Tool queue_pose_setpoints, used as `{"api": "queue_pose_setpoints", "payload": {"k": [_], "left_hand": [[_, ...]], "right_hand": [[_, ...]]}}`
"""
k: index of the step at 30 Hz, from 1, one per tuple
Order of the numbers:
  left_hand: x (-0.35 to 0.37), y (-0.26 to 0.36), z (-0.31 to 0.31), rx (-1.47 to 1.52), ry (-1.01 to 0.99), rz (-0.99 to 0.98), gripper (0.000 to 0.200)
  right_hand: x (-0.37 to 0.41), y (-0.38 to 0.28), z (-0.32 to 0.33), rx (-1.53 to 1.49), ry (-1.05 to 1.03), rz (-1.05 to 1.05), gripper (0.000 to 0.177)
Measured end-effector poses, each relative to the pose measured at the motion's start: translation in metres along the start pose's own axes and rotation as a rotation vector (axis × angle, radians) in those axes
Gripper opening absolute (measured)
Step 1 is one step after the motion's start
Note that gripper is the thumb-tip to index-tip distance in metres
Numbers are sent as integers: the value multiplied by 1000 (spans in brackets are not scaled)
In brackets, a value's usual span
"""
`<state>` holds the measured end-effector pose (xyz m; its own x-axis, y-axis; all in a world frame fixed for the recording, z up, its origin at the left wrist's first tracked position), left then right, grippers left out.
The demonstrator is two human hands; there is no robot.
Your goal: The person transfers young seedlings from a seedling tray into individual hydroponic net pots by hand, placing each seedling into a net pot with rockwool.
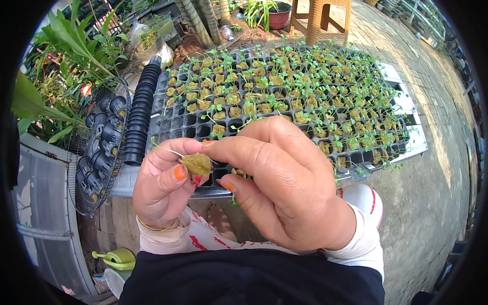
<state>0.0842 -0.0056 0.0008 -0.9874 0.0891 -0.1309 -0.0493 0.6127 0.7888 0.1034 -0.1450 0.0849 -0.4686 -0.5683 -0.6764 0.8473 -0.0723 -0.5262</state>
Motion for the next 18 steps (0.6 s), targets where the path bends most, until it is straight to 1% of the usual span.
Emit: {"api": "queue_pose_setpoints", "payload": {"k": [2,3,8,13,15,17,18], "left_hand": [[0,-3,0,-22,-3,17,32],[0,-4,-1,-24,-5,18,32],[2,2,-1,-69,-20,-59,36],[3,5,-4,-100,-31,-76,36],[3,6,-4,-105,-40,-80,36],[3,7,-10,-152,-107,-99,38],[2,7,-11,-151,-108,-98,38]], "right_hand": [[1,1,-5,-39,15,-40,33],[2,1,-7,-34,9,-18,42],[3,-2,-7,18,45,-11,42],[4,-1,-6,33,63,-38,38],[5,0,-6,65,70,7,36],[5,-1,-6,68,62,12,37],[4,-1,-6,72,54,17,37]]}}
Point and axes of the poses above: each hand's wrist, its own x-axis away from the middle knuckle, its own z-axis out of the back of the hand, y = z × x, the point moved 9 cm from there along -x, towards the middle knuckle, and after that the axes turned 1 degree about -z, right-handed, at the moved point
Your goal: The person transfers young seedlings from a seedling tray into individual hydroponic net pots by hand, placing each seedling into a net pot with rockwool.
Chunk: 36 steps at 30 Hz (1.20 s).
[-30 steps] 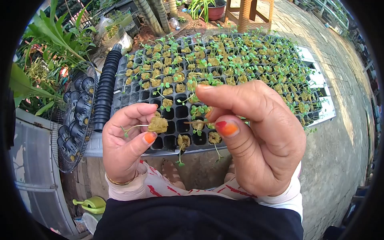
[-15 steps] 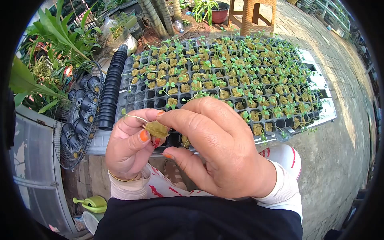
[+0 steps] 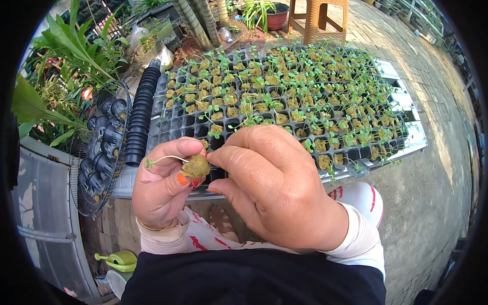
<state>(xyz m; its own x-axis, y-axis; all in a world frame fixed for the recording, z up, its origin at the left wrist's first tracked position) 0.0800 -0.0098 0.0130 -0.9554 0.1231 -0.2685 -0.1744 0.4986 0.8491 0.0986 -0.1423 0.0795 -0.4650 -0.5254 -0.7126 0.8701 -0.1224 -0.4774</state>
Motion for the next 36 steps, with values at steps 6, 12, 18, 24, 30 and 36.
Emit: {"api": "queue_pose_setpoints", "payload": {"k": [6,12,18,24,30,36], "left_hand": [[1,0,0,-170,-1,17,40],[1,-1,4,-149,90,28,48],[3,-5,1,-97,120,64,46],[1,-4,1,-2,115,2,39],[2,-6,5,-22,123,23,32],[6,0,3,-252,64,125,39]], "right_hand": [[1,-1,-3,28,-11,32,36],[-1,0,0,0,26,-32,37],[1,-2,-3,38,13,14,36],[1,-1,-2,26,16,-4,34],[1,0,-2,20,18,-10,33],[0,3,5,66,25,-67,32]]}}
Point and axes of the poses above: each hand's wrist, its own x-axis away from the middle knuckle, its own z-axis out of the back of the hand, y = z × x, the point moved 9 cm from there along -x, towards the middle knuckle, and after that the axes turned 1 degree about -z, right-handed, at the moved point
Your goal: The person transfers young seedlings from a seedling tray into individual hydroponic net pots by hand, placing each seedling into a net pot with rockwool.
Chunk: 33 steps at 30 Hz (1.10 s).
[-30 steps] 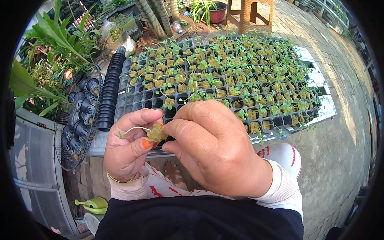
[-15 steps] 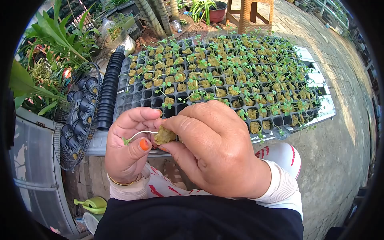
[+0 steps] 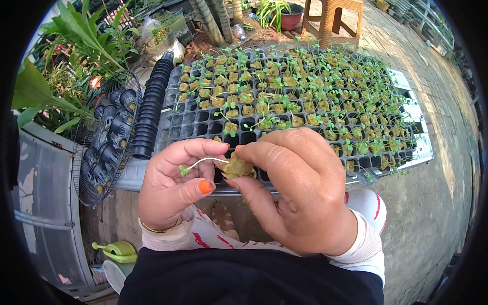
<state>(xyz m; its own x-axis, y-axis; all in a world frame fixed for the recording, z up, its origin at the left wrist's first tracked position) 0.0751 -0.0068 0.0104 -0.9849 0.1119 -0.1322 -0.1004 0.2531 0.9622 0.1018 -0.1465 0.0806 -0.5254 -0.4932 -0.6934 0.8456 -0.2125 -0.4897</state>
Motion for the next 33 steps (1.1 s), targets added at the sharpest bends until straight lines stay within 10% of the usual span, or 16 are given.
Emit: {"api": "queue_pose_setpoints", "payload": {"k": [8,13,33], "left_hand": [[59,89,100,-1231,894,-187,28],[73,74,140,-1405,930,149,27],[58,64,116,-1723,895,67,25]], "right_hand": [[0,13,9,86,68,-87,27],[-2,15,7,87,89,-77,29],[-6,6,4,113,77,-41,28]]}}
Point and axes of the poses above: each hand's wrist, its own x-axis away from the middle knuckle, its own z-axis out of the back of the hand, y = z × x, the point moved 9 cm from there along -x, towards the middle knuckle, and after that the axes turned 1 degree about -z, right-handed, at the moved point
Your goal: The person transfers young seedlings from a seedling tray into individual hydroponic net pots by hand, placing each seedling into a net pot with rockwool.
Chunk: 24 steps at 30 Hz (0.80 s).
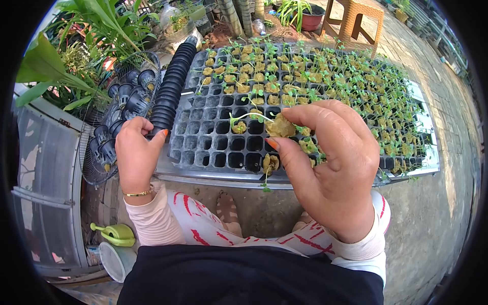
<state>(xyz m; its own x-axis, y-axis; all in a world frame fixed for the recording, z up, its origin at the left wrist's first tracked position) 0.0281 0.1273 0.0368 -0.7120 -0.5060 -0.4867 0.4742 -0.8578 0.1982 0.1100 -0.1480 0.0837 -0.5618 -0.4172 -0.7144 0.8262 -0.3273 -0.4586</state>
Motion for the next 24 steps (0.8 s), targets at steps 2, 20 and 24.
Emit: {"api": "queue_pose_setpoints", "payload": {"k": [2,20,24], "left_hand": [[-1,-1,-5,25,-63,-1,25],[4,5,-11,36,-201,7,33],[7,-1,-6,42,-215,-23,33]], "right_hand": [[0,2,1,2,0,-10,28],[2,3,6,8,37,-7,28],[1,1,6,-2,28,-2,27]]}}
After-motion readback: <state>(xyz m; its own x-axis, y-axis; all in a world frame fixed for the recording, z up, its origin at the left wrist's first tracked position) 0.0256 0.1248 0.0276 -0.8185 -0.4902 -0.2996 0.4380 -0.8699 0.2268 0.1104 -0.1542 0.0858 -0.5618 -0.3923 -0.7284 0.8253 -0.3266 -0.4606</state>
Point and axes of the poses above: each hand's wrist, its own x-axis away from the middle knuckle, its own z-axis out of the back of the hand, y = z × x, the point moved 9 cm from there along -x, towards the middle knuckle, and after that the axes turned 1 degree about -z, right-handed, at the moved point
